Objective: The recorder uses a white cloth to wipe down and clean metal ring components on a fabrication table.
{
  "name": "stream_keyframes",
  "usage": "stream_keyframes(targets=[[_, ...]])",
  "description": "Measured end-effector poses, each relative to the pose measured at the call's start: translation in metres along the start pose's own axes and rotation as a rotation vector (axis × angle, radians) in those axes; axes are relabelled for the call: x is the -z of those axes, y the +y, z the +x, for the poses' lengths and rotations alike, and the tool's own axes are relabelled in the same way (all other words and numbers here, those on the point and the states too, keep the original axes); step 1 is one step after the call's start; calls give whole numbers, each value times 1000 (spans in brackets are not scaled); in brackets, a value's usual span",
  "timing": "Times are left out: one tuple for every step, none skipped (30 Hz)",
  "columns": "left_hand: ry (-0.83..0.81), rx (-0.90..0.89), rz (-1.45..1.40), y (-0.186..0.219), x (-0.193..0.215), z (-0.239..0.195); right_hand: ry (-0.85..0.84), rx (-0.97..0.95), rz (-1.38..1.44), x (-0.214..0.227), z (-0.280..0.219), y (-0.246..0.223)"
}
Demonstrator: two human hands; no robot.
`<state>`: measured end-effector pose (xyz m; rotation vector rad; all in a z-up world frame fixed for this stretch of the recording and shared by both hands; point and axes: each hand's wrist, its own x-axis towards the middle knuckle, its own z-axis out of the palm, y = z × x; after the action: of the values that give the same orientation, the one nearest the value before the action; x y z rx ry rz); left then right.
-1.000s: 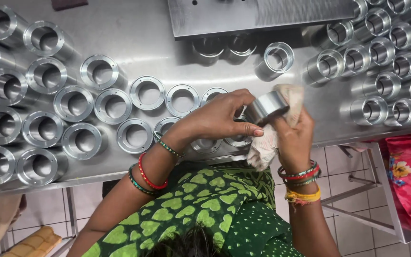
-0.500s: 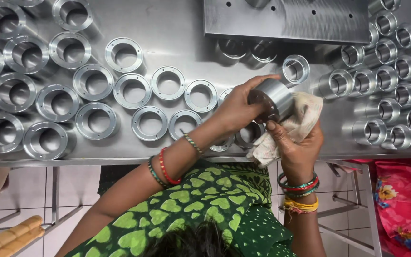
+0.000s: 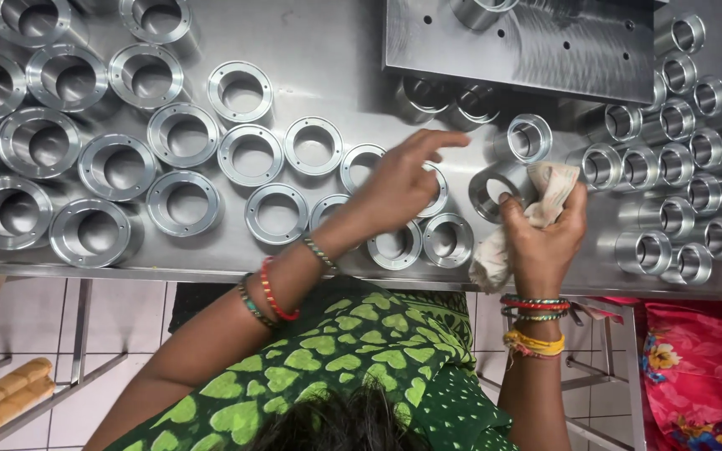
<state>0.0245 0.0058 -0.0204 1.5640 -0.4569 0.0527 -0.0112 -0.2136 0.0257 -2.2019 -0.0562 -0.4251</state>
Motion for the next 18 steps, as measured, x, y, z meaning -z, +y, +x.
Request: stream_keyframes(targets=[[4,3,-2,0,6,-4,-5,0,-1,2,2,7],[16,49,99,0,12,-9,3,-37,-10,3,4,15],[28,96,200,0,19,-15,11,-74,-19,3,6,23],[33,104,202,-1,19,-18,2,-76,-16,2,6,20],[56,67,224,-3,19,-20,-9,-106,62,2,7,17],[79,29,247,-4,20,-23,-19,-137,141,1,7,14],[84,37,249,-1,18,-22,-28,-139,144,0,7,7],[14,11,207,2,15,-18,-60,-128,210,2,6,0],[-56,-15,164,5,11,-14,-91,-117,276,4,7,-6],[-60,-18,163,8,10,-9,-87,-117,274,5,7,-14],[-72,-113,172,11,8,-5,-124,-75,288,6,8,-21],[-86,-210,181,13,6,0,-160,-33,300,8,9,-28],[-92,-214,178,20,7,4,-153,-33,297,11,11,-31],[-106,-157,171,25,9,7,-181,-4,309,13,12,-35],[-121,-101,163,31,12,9,-208,26,322,14,13,-38],[-117,-100,166,32,14,10,-211,28,325,16,15,-40],[-93,-159,161,33,16,10,-229,57,320,17,15,-42],[-64,-216,157,34,19,9,-252,88,316,18,16,-45]])
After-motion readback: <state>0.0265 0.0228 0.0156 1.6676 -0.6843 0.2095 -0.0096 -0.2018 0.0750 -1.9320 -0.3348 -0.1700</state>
